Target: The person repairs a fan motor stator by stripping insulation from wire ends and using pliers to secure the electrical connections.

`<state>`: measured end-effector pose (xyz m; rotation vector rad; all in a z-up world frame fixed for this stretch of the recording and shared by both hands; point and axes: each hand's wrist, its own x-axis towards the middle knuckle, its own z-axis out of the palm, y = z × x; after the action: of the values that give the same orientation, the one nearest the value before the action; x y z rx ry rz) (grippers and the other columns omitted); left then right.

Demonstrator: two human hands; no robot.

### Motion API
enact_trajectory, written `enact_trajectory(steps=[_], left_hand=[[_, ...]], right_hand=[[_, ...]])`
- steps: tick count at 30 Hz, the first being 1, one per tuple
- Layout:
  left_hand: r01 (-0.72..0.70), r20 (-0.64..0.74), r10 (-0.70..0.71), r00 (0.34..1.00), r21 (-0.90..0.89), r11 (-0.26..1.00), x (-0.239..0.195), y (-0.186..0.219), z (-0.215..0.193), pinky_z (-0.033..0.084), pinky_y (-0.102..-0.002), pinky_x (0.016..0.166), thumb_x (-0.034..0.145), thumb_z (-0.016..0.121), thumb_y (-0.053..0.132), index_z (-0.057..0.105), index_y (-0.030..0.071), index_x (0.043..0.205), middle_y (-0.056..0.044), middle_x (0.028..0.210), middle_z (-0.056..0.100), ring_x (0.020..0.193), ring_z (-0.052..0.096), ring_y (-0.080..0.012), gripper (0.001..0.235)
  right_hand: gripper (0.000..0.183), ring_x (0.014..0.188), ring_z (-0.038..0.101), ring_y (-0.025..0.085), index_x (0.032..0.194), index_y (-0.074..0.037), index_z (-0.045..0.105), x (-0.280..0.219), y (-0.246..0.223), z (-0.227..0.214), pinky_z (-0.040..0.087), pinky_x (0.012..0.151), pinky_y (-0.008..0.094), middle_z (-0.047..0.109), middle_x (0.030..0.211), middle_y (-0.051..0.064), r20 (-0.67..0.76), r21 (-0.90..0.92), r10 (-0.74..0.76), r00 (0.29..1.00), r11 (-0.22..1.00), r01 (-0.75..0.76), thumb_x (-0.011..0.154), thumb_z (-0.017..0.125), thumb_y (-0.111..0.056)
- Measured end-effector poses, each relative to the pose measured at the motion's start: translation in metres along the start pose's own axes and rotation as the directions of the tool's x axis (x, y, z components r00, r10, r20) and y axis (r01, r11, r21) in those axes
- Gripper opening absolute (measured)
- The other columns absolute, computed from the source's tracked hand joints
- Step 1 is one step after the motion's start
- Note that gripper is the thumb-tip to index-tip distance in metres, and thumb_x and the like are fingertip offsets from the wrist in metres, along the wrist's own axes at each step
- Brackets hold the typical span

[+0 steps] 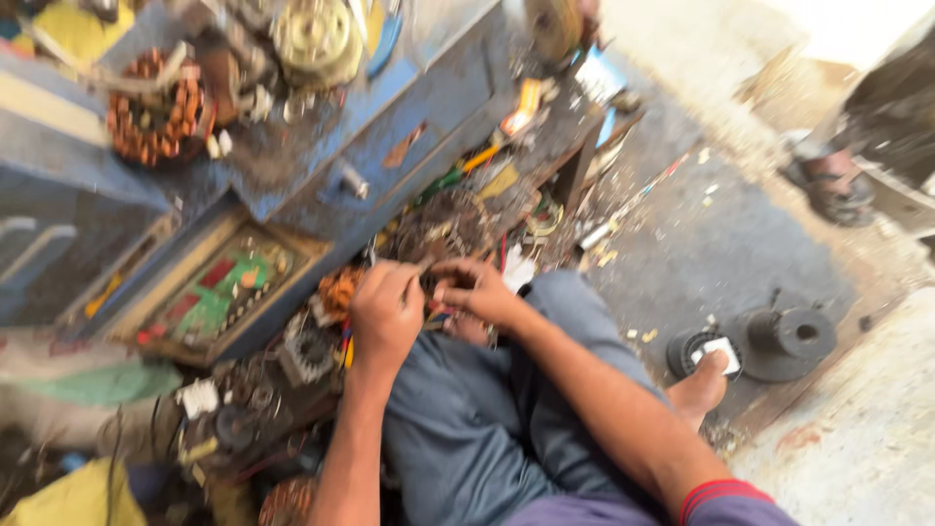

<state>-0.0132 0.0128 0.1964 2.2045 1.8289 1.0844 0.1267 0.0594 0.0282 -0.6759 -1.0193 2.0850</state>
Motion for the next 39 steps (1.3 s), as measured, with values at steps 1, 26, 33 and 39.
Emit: enact_trajectory(steps=[1,26,33,39], left_hand=[[0.029,-0.057,-0.031,0.998,-0.034,0.999,-0.007,0.001,0.0,0.054,-0.042,0.076,0.088,0.071,-0.002,0.07,0.002,0.098,-0.015,0.095,0.068,0.088,0.068,-0.0344,0.01],[0.418,-0.009,-0.488,0.873,-0.504,0.756,-0.089,-0.043,0.081,0.059,-0.028,0.074,0.086,0.078,0.003,0.077,0.003,0.106,-0.006,0.095,0.076,0.084,0.073,-0.015,0.02],[0.365,0.043,-0.435,0.899,-0.623,0.692,-0.1,-0.066,0.09,0.058,-0.026,0.076,0.089,0.073,-0.001,0.076,0.002,0.101,-0.006,0.097,0.075,0.085,0.07,-0.0112,0.013],[0.471,0.257,-0.578,0.775,-0.844,0.256,-0.112,-0.09,0.118,0.056,-0.022,0.074,0.095,0.07,0.0,0.071,-0.002,0.107,-0.007,0.095,0.073,0.08,0.068,-0.0087,0.012]], right_hand=[[0.037,0.085,0.07,0.013,0.123,-0.005,0.065,0.0,0.002,-0.001,0.059,0.077,0.03,0.072,0.097,0.009,-0.034,-0.016,0.01,0.999,1.0,-0.01,0.087,0.074,-0.005],[0.03,0.059,0.061,0.008,0.083,-0.002,0.071,-0.009,-0.006,-0.01,0.048,0.053,0.022,0.067,0.07,0.003,-0.052,-0.16,0.18,0.982,0.969,-0.186,0.099,0.075,-0.028],[0.022,0.064,0.062,0.007,0.094,-0.002,0.078,-0.015,-0.012,-0.004,0.05,0.057,0.021,0.073,0.077,0.002,-0.137,-0.254,0.196,0.971,0.941,-0.226,0.09,0.081,-0.024],[0.024,0.068,0.064,0.005,0.095,-0.001,0.078,-0.016,-0.002,0.0,0.051,0.059,0.021,0.073,0.079,0.002,-0.15,-0.318,0.021,0.989,0.945,-0.068,0.089,0.081,-0.025]])
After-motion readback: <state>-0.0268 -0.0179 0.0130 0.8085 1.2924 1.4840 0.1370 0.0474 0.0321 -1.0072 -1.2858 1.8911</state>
